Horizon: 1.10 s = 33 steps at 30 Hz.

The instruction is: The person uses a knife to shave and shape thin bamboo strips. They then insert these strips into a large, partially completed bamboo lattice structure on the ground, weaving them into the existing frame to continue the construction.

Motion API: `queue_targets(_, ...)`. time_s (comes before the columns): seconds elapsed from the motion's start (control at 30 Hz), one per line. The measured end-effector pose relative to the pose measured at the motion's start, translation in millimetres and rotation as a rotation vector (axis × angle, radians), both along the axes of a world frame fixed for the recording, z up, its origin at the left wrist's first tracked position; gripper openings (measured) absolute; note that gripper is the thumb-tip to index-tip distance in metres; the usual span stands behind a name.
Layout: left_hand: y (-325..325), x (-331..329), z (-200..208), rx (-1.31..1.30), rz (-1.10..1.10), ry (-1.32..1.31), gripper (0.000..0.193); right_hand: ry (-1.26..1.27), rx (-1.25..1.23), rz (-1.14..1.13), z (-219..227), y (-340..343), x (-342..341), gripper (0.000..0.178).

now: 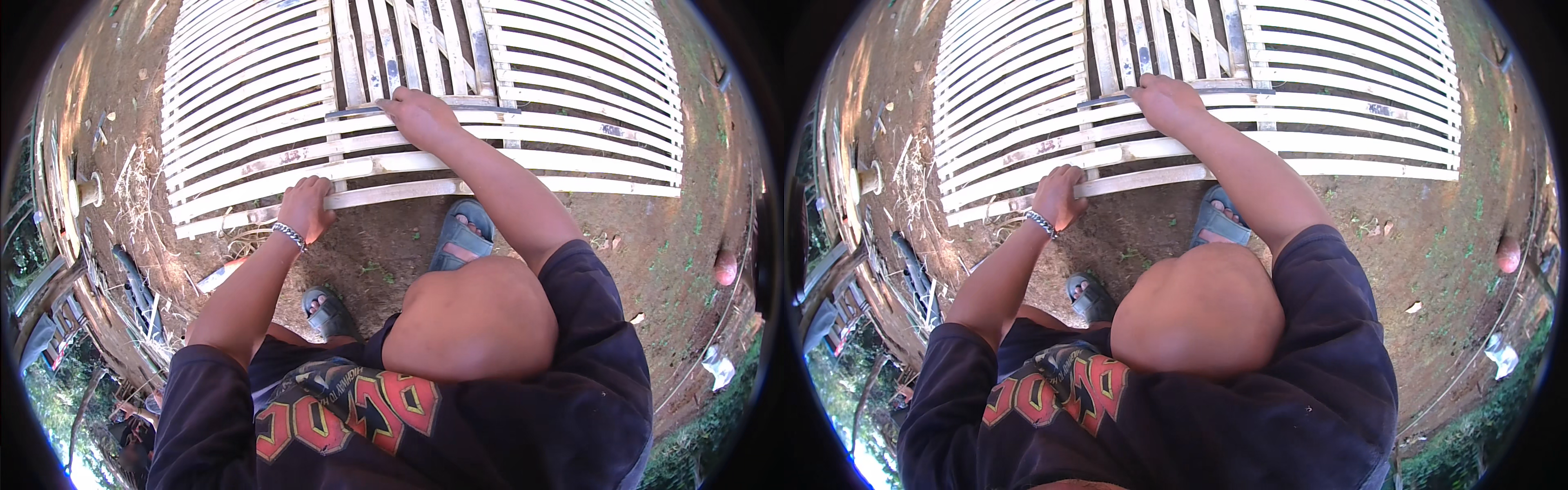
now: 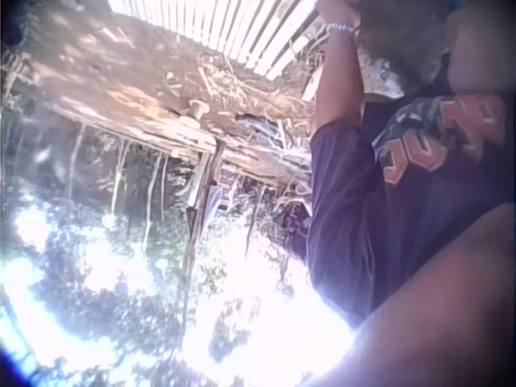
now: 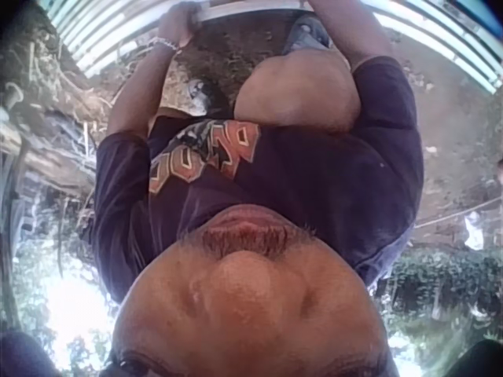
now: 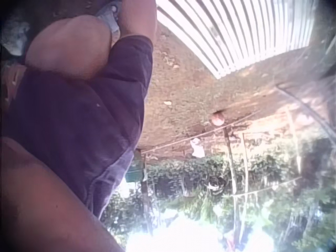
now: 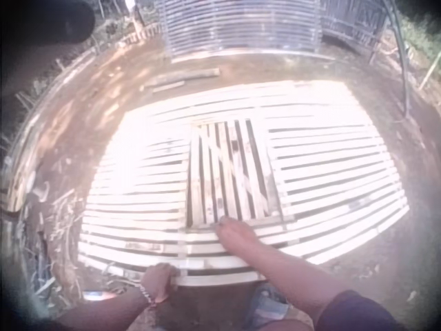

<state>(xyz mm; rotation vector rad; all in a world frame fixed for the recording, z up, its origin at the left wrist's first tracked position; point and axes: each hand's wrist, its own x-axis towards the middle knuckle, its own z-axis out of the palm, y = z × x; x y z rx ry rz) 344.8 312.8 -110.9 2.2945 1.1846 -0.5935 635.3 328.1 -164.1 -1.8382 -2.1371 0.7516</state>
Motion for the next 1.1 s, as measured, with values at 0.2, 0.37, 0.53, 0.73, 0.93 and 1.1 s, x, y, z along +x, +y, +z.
queue_targets(0.2,0.4,-0.4,0.1,0.007,-0.004,-0.013,0.038,0.006,0.029,0.001,-9.8,-1.9,2.9,0.039)
queue_targets(0.37,-0.2,0.6,4.0,0.009,0.002,-0.045,0.038,-0.036,0.002,-0.082,-14.3,-5.7,27.8,0.029)
queue_targets(0.53,-0.3,-2.4,3.9,0.028,-0.005,-0.062,0.039,0.072,-0.024,-0.180,-17.1,-11.4,34.9,0.025)
queue_targets(0.73,1.5,-2.3,2.1,0.036,-0.019,-0.085,0.038,0.072,-0.100,-0.072,-21.5,0.0,49.2,0.029)
queue_targets(0.93,1.3,1.1,5.9,-0.009,0.007,-0.006,0.039,0.123,-0.355,-0.086,-6.9,18.1,50.8,0.033)
queue_targets(1.1,0.9,-0.8,4.2,-0.001,0.002,-0.002,0.039,0.128,-0.364,-0.089,-12.0,18.8,50.9,0.036)
